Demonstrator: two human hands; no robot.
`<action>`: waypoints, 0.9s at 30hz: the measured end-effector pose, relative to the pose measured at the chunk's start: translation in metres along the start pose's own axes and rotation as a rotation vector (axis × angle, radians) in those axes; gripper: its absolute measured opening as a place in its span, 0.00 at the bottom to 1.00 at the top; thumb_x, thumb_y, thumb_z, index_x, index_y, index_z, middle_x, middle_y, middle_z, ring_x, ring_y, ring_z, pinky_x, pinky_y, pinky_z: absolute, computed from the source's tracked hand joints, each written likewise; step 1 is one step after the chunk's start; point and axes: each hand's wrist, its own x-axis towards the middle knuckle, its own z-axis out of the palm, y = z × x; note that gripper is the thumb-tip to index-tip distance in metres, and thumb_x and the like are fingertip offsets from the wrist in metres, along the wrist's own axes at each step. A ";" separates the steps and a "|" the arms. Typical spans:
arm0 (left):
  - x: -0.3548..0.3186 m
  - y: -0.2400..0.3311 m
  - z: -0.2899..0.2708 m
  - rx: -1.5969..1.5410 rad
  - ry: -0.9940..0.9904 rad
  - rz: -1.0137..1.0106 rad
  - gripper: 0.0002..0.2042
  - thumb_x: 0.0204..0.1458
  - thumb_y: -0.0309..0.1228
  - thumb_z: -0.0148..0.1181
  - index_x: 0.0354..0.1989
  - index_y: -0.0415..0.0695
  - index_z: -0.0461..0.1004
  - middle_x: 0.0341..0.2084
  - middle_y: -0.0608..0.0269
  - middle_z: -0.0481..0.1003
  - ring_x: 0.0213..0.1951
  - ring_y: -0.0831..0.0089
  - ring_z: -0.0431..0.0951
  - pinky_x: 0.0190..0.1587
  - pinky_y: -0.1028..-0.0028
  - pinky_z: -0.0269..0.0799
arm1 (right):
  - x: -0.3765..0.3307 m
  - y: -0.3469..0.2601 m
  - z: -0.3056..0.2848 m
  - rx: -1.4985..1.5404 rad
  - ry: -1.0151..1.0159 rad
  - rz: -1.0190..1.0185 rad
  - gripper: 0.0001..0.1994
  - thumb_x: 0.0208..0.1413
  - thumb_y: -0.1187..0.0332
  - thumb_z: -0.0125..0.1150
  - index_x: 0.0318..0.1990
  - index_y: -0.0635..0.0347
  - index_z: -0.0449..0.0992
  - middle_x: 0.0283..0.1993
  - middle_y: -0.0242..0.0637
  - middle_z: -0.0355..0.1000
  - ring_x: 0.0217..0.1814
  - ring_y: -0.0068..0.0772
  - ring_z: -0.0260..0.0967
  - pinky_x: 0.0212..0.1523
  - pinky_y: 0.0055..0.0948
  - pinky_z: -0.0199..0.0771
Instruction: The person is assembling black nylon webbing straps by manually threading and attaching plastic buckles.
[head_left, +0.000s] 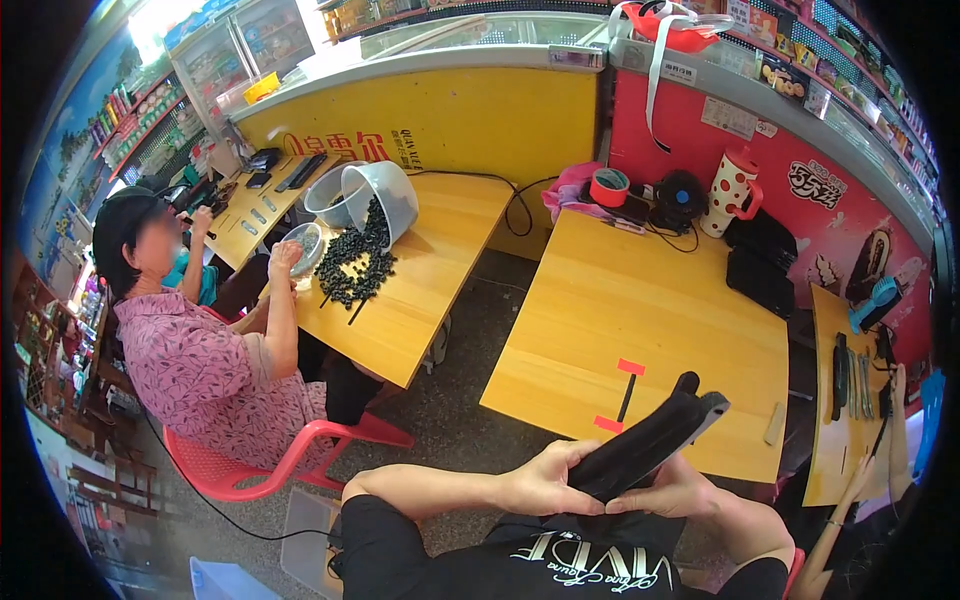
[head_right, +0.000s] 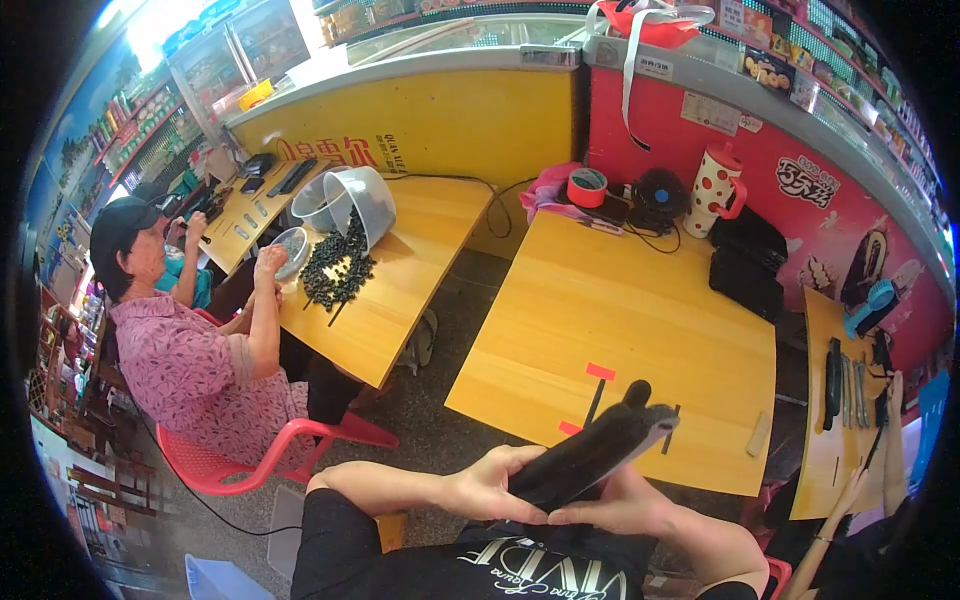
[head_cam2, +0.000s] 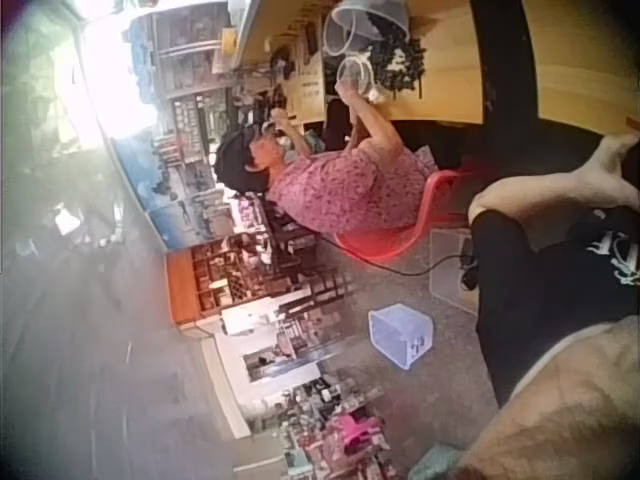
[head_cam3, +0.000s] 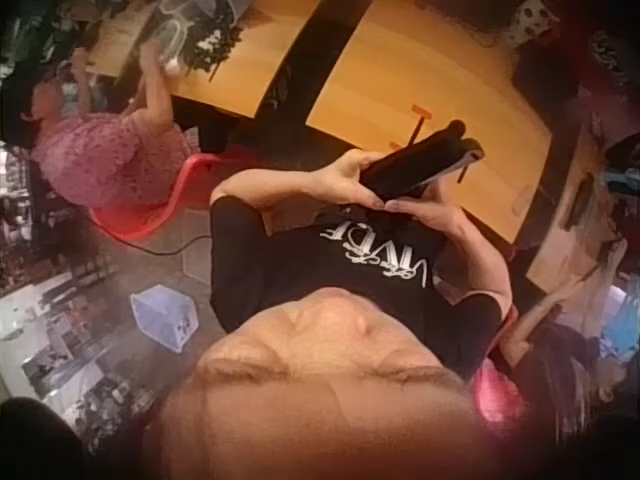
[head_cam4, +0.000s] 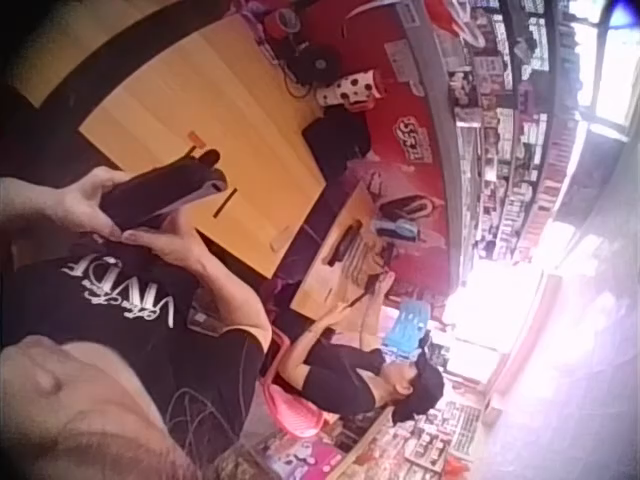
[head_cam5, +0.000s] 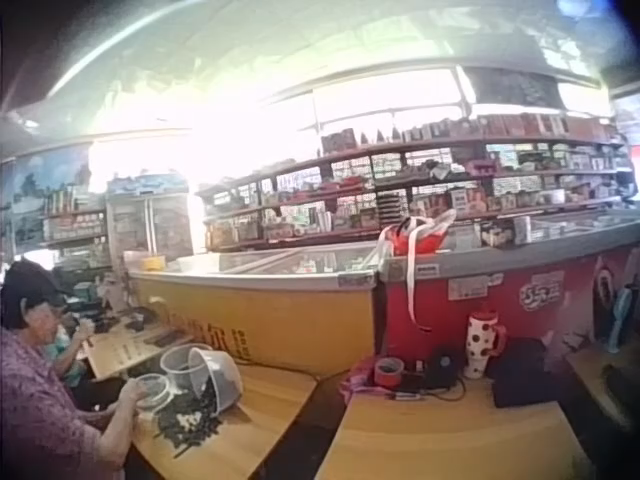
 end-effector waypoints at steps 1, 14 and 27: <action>0.001 -0.001 -0.003 -0.006 -0.001 0.001 0.29 0.44 0.22 0.67 0.58 0.32 0.65 0.46 0.60 0.74 0.47 0.77 0.73 0.53 0.75 0.68 | 0.001 0.001 0.001 -0.001 0.001 0.005 0.33 0.46 0.76 0.73 0.60 0.61 0.62 0.53 0.36 0.71 0.54 0.27 0.70 0.49 0.27 0.74; 0.009 0.003 -0.012 0.011 -0.190 -0.271 0.35 0.43 0.22 0.69 0.62 0.37 0.61 0.50 0.64 0.72 0.52 0.77 0.69 0.56 0.75 0.66 | 0.002 0.007 -0.025 0.433 0.094 -0.390 0.23 0.49 0.81 0.66 0.54 0.64 0.68 0.49 0.38 0.73 0.51 0.29 0.71 0.53 0.32 0.72; 0.024 -0.002 0.026 0.165 0.448 0.701 0.32 0.47 0.23 0.70 0.60 0.37 0.60 0.45 0.58 0.70 0.47 0.74 0.71 0.50 0.74 0.68 | 0.008 0.006 0.015 -0.196 0.414 -0.679 0.28 0.48 0.80 0.61 0.59 0.62 0.61 0.40 0.36 0.71 0.40 0.20 0.71 0.35 0.20 0.71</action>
